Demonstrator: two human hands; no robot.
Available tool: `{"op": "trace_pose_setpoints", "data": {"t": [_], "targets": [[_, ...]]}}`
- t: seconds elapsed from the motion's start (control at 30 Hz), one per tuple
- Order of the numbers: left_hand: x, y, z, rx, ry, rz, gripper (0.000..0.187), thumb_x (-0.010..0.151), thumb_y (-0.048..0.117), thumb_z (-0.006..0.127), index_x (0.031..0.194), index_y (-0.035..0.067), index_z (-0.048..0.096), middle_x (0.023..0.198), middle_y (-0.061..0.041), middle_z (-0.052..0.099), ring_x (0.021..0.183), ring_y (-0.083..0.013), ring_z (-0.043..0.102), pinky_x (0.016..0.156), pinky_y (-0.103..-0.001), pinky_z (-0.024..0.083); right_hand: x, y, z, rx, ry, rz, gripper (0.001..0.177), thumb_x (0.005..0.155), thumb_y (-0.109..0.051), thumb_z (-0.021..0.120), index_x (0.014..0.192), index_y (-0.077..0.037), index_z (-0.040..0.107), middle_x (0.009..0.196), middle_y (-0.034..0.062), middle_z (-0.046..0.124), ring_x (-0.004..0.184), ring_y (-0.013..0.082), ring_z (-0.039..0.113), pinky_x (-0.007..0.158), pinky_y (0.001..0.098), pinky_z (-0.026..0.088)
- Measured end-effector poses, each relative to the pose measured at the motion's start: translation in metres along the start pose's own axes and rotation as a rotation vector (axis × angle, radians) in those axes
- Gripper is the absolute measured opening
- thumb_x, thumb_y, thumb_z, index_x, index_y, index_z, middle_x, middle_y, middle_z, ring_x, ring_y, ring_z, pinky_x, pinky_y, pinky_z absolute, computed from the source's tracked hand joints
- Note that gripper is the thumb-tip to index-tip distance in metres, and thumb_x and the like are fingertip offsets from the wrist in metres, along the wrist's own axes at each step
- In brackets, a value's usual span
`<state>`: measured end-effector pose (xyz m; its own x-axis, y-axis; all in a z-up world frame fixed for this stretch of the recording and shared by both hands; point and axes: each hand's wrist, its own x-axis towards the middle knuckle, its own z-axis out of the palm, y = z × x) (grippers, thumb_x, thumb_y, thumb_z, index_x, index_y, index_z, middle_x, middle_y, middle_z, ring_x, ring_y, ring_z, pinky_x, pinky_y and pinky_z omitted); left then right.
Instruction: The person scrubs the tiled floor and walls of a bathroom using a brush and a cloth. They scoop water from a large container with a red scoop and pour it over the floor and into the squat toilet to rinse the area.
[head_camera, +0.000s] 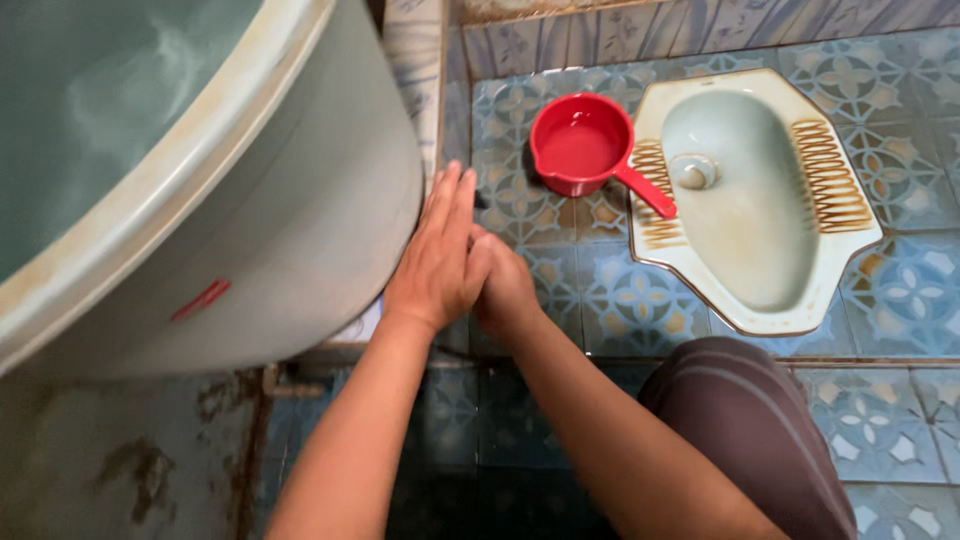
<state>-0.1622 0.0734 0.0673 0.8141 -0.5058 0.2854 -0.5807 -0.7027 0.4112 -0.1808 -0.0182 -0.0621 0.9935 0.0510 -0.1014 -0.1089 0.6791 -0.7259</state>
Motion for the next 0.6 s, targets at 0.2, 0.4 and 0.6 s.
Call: {"op": "trace_pose_setpoints", "data": {"t": [0.2, 0.4, 0.6], "targets": [[-0.004, 0.001, -0.004, 0.035, 0.051, 0.044, 0.07, 0.1, 0.033, 0.052, 0.159, -0.001, 0.031, 0.166, -0.027, 0.028, 0.154, -0.0434, 0.027, 0.127, -0.05, 0.022, -0.039, 0.05, -0.027, -0.084, 0.276, 0.313, 0.025, 0.099, -0.028, 0.052, 0.099, -0.009, 0.068, 0.089, 0.0005, 0.065, 0.083, 0.0149, 0.056, 0.074, 0.0285, 0.044], [-0.005, -0.002, -0.002, 0.016, 0.05, 0.059, 0.068, 0.101, 0.035, 0.051, 0.158, 0.002, 0.033, 0.165, -0.024, 0.032, 0.153, -0.041, 0.031, 0.127, -0.05, 0.023, -0.038, 0.045, -0.026, 0.21, 0.193, 0.231, 0.022, 0.104, -0.025, 0.057, 0.103, -0.003, 0.062, 0.094, 0.0066, 0.06, 0.088, 0.0217, 0.053, 0.079, 0.0352, 0.041], [-0.008, -0.011, -0.002, -0.089, 0.058, 0.116, 0.065, 0.105, 0.034, 0.048, 0.16, 0.002, 0.033, 0.166, -0.025, 0.033, 0.155, -0.0414, 0.032, 0.129, -0.048, 0.025, -0.095, 0.017, 0.025, 0.158, 0.071, -0.045, 0.034, 0.104, -0.024, 0.05, 0.13, -0.005, 0.06, 0.12, 0.0013, 0.064, 0.108, 0.0169, 0.058, 0.098, 0.0301, 0.046]]}}
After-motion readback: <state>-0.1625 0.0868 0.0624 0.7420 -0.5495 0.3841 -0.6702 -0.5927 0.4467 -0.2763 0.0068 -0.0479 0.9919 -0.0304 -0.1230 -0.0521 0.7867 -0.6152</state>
